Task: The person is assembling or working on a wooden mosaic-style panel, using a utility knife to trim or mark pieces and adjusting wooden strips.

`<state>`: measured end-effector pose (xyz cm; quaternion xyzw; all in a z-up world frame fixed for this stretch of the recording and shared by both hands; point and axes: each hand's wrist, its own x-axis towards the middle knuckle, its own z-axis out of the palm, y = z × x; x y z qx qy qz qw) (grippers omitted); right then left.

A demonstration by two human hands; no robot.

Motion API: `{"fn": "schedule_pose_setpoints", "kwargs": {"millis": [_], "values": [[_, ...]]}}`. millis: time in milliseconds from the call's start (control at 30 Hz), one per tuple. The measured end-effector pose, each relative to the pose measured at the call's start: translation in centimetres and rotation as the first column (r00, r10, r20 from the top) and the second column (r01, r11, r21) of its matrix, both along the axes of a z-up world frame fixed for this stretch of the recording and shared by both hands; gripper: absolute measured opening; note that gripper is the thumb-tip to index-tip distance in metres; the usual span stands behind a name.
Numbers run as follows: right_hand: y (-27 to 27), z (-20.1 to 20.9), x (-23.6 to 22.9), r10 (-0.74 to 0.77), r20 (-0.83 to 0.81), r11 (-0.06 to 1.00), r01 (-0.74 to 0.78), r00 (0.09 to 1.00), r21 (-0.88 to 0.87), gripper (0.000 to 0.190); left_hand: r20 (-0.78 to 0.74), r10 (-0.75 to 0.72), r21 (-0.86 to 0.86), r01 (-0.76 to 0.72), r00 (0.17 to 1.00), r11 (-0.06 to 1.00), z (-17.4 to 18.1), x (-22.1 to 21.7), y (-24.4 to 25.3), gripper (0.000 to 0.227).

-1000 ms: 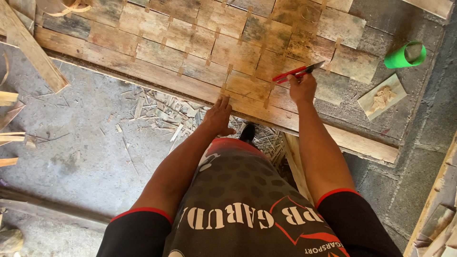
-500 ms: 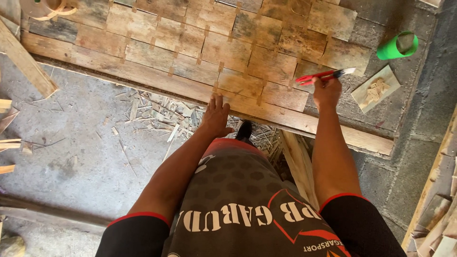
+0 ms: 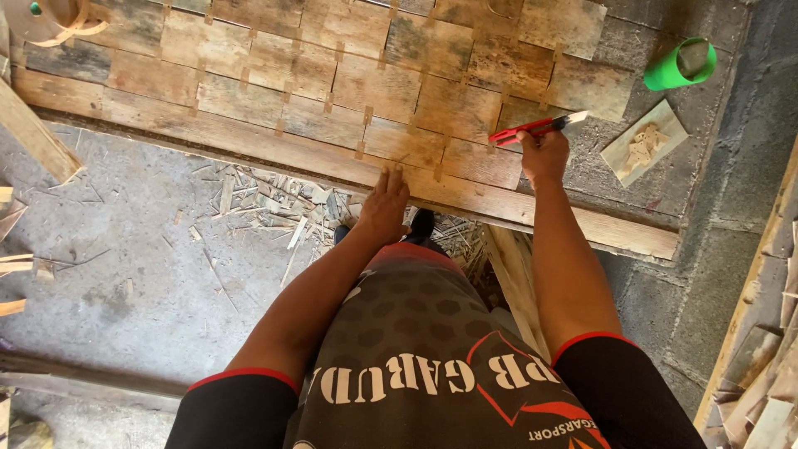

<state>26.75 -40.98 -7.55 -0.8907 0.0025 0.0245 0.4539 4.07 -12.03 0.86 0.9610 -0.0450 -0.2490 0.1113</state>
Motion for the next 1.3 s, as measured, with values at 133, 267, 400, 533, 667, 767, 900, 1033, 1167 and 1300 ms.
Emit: {"fn": "schedule_pose_setpoints", "kwargs": {"millis": [133,267,400,533,667,767,900,1033,1167,1300], "values": [[0.3,0.6,-0.1,0.016,-0.002,0.993,-0.015,1.0,0.115,0.015,-0.002,-0.049,0.022,0.049,0.999,0.999,-0.2,0.1,0.1,0.107],[1.7,2.9,0.0,0.064,-0.074,0.995,-0.058,0.995,0.083,0.013,-0.032,-0.018,0.008,0.018,0.999,1.0,0.3,0.4,0.1,0.108],[2.3,4.7,-0.1,0.064,-0.094,0.997,-0.06,0.993,0.045,0.016,-0.047,0.051,-0.059,-0.054,0.998,0.997,-0.4,0.1,0.1,0.108],[1.7,4.5,0.1,0.095,-0.036,0.992,-0.098,0.995,-0.08,0.014,-0.071,0.049,-0.05,-0.053,0.996,0.997,0.3,0.3,0.1,0.109],[1.0,3.6,0.4,0.134,-0.103,0.991,-0.136,0.986,-0.016,0.016,-0.049,0.002,-0.012,-0.003,0.999,1.0,0.3,0.3,0.2,0.11],[0.2,2.4,0.3,0.171,-0.069,0.983,-0.165,0.983,0.085,0.018,-0.03,-0.002,-0.013,0.001,1.0,1.0,-0.1,0.2,0.1,0.11],[0.1,4.0,-0.2,0.205,-0.141,0.974,-0.216,0.969,-0.07,0.016,0.013,-0.038,0.015,0.038,0.999,0.999,-0.3,0.1,0.1,0.109],[-0.8,1.9,0.1,0.146,-0.042,0.976,-0.137,0.988,0.167,0.017,-0.072,0.077,-0.061,-0.081,0.994,0.995,0.5,0.4,-0.1,0.109],[-1.2,3.0,-0.3,0.178,-0.138,0.982,-0.166,0.974,0.092,0.015,-0.043,0.043,-0.025,-0.044,0.998,0.999,0.7,0.2,-0.2,0.109],[-1.0,4.8,-0.1,0.302,-0.324,0.927,-0.355,0.896,-0.118,0.018,-0.017,-0.03,0.042,0.031,0.999,0.999,-0.1,0.2,-0.2,0.11]]}}
